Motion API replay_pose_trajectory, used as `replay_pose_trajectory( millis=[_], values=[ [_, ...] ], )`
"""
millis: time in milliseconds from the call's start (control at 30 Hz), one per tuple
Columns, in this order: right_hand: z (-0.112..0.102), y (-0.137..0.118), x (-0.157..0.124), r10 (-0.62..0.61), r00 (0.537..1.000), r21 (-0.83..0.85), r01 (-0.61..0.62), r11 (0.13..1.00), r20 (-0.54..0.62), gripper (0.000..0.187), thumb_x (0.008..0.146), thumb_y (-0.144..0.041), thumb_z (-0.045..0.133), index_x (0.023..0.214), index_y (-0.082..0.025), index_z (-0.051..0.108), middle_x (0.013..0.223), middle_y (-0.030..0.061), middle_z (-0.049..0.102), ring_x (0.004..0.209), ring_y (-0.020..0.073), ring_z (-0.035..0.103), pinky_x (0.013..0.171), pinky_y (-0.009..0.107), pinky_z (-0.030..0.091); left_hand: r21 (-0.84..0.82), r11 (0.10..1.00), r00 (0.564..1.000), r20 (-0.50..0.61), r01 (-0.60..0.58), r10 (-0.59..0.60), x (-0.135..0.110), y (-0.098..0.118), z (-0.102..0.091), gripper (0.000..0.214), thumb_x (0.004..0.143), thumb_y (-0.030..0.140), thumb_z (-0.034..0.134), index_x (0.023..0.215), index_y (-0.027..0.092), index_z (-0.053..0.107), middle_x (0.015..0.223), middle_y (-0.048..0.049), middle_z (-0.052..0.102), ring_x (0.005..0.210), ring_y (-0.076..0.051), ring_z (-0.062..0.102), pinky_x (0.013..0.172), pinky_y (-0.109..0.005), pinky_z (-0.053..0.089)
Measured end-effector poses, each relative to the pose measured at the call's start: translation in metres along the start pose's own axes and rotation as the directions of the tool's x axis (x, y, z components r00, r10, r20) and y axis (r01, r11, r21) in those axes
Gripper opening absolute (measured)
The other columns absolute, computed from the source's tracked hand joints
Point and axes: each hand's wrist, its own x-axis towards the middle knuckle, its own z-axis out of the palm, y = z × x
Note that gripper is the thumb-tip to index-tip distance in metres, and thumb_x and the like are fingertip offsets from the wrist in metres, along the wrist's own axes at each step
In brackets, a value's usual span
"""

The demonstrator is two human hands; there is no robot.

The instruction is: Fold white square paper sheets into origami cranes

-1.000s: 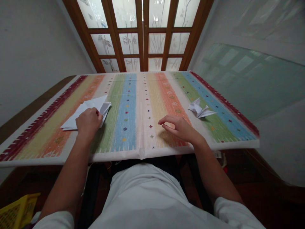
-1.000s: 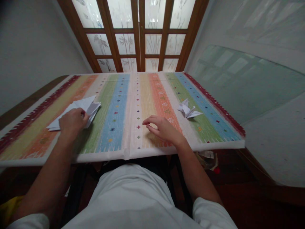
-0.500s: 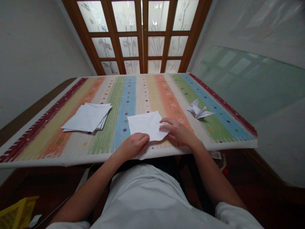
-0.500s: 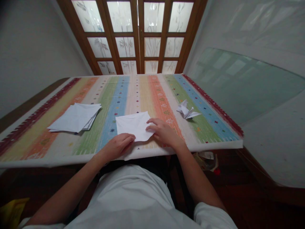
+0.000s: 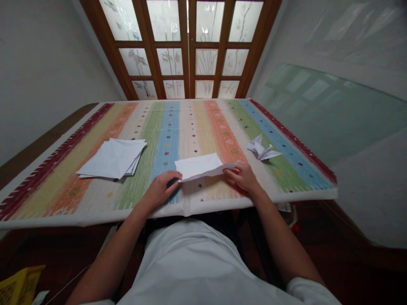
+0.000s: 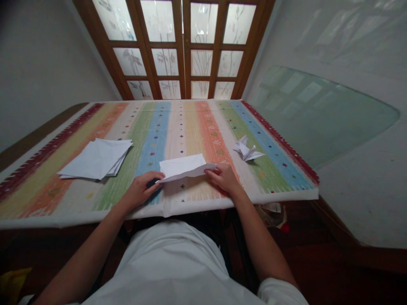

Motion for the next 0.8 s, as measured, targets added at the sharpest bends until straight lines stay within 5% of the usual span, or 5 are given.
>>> replay_pose_trajectory(
  millis=[233, 600, 700, 800],
  values=[
    [0.0001, 0.0023, -0.0024, 0.027, 0.997, -0.046, -0.03, 0.999, -0.068, 0.037, 0.088, -0.052, 0.076, 0.064, -0.026, 0.068, 0.064, 0.0039, 0.074, 0.06, 0.0236, 0.066, 0.062, 0.035, 0.05, 0.061, 0.996, 0.998, -0.011, 0.062, -0.061, 0.0044, 0.007, 0.0013, 0.028, 0.104, 0.042, 0.051, 0.093, 0.023, 0.068, 0.098, -0.0103, 0.08, 0.093, -0.029, 0.076, 0.091, -0.042, 0.06],
    [0.0013, 0.0048, -0.002, 0.017, 0.997, -0.057, -0.021, 0.998, -0.072, 0.041, 0.09, -0.053, 0.078, 0.065, -0.023, 0.064, 0.06, 0.0018, 0.066, 0.056, 0.0188, 0.056, 0.057, 0.031, 0.041, 0.07, 0.989, 0.99, -0.072, 0.128, -0.123, 0.006, 0.01, 0.004, 0.029, 0.102, 0.044, 0.051, 0.086, 0.023, 0.063, 0.084, -0.0056, 0.075, 0.077, -0.024, 0.069, 0.08, -0.036, 0.054],
    [0.0049, 0.0025, -0.0015, 0.053, 0.994, 0.052, -0.049, 0.997, -0.092, 0.029, 0.089, -0.05, 0.08, 0.09, -0.022, 0.074, 0.072, 0.0031, 0.073, 0.06, 0.0201, 0.062, 0.057, 0.031, 0.046, 0.036, 0.991, 0.988, -0.09, 0.129, -0.125, 0.0062, 0.0102, 0.0053, 0.029, 0.102, 0.045, 0.052, 0.088, 0.023, 0.066, 0.082, -0.0045, 0.075, 0.075, -0.023, 0.069, 0.078, -0.034, 0.052],
    [0.0084, -0.0041, -0.0004, 0.1, 0.991, 0.195, -0.081, 0.977, -0.086, 0.057, 0.089, -0.047, 0.081, 0.139, -0.023, 0.068, 0.086, 0.0049, 0.08, 0.066, 0.0222, 0.069, 0.058, 0.031, 0.051, 0.018, 0.988, 0.984, -0.096, 0.151, -0.149, 0.0062, 0.0102, 0.0051, 0.029, 0.1, 0.046, 0.056, 0.089, 0.022, 0.069, 0.079, -0.0032, 0.075, 0.071, -0.021, 0.068, 0.078, -0.033, 0.051]
  ],
)
